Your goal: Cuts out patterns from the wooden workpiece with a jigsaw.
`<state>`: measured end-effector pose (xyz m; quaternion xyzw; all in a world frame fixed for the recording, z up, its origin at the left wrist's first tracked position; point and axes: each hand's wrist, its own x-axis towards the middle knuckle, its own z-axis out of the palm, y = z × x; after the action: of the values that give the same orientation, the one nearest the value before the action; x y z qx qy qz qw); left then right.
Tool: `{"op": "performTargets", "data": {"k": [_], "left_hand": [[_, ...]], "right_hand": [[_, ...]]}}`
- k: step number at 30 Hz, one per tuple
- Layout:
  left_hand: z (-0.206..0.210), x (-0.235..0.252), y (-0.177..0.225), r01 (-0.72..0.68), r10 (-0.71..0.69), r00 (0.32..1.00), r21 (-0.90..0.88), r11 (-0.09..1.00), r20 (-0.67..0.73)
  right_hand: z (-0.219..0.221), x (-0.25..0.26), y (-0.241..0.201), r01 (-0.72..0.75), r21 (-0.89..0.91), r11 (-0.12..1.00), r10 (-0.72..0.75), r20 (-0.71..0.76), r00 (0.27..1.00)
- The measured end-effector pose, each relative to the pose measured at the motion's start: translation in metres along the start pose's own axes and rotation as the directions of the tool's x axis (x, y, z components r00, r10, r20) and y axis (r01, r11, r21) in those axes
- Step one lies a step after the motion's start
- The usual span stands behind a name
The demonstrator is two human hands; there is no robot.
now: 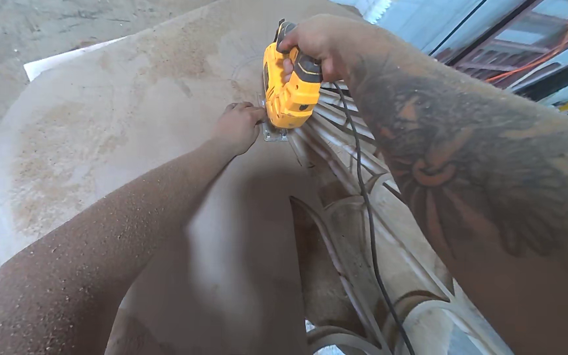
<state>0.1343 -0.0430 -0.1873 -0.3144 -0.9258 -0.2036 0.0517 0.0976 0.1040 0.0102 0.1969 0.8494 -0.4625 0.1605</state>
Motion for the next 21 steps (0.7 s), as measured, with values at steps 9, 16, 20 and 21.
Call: {"op": "performTargets", "data": {"k": [9, 16, 20, 21], "left_hand": [[0.001, -0.008, 0.008, 0.004, -0.004, 1.000, -0.006, 1.000, -0.016], [0.003, -0.013, 0.016, 0.016, -0.016, 1.000, -0.005, 1.000, -0.026], [0.005, -0.016, 0.020, 0.017, -0.017, 1.000, 0.000, 1.000, -0.023], [0.005, -0.017, 0.022, 0.017, -0.017, 1.000, 0.001, 1.000, -0.025]], "right_hand": [[0.000, -0.006, 0.006, 0.012, -0.001, 1.000, -0.012, 0.008, 1.000], [-0.002, -0.012, 0.009, 0.007, -0.001, 1.000, -0.007, 0.005, 1.000], [-0.002, -0.016, 0.012, 0.017, -0.012, 1.000, -0.017, 0.006, 1.000], [-0.003, -0.018, 0.013, 0.017, -0.017, 1.000, -0.017, 0.005, 1.000]]}}
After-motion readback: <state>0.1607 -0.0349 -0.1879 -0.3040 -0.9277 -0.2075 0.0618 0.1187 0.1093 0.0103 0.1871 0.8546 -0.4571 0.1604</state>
